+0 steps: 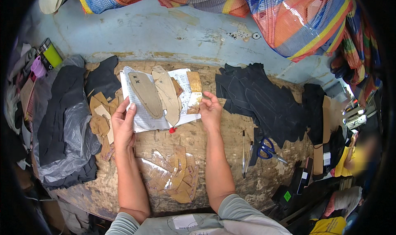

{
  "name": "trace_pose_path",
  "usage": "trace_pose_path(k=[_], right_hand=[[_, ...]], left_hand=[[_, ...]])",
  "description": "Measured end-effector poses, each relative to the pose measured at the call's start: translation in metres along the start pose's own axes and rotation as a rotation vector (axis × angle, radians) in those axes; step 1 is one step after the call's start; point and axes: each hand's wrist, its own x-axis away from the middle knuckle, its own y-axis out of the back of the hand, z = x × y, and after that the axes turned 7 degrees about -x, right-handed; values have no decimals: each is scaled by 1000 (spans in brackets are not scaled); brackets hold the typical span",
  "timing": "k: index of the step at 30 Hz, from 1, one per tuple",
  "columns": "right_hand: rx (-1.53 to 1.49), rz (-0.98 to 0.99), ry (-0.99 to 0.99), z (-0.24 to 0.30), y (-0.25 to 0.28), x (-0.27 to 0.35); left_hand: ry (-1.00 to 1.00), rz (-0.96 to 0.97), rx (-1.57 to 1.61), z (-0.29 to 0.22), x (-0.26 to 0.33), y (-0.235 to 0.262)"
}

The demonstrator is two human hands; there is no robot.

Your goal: The person flips through a notebook containing paper pattern pieces, then places a cardboard pattern on a black fabric piece and traces its outline with a white marker. The person repeats this process with another pattern piece on the same fabric.

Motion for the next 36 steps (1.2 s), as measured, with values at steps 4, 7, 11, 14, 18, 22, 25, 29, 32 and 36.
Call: trace_pose_path(k=[4,7,11,14,18,22,25,29,32,36], right_hand=[[165,-87,88,1,0,0],[502,-189,301,5,-3,5],[713,-214,341,14,-3,11],[711,-250,426,17,0,9],[656,-274,529,10,3,3],[181,-171,186,6,3,2],[71,-212,88,17,3,4],[-242,-116,182,42,-11,12],[-310,39,190,58,-26,25],[-393,240,146,76,-39,46]], left_hand=[[49,-22,-64,-3,-1,5],[81,-22,-64,-5,-4,11],[71,-44,-113,-2,-6,14],[-28,-67,-141,1,-5,13],[-71,-7,-225,-2,-5,15],[-50,-43,-303,0,-7,17],[-45,-108,-200,6,-5,11],[-117,-128,-343,8,0,-2],[-173,-147,-308,11,2,-11],[-67,-94,-127,13,-4,0]])
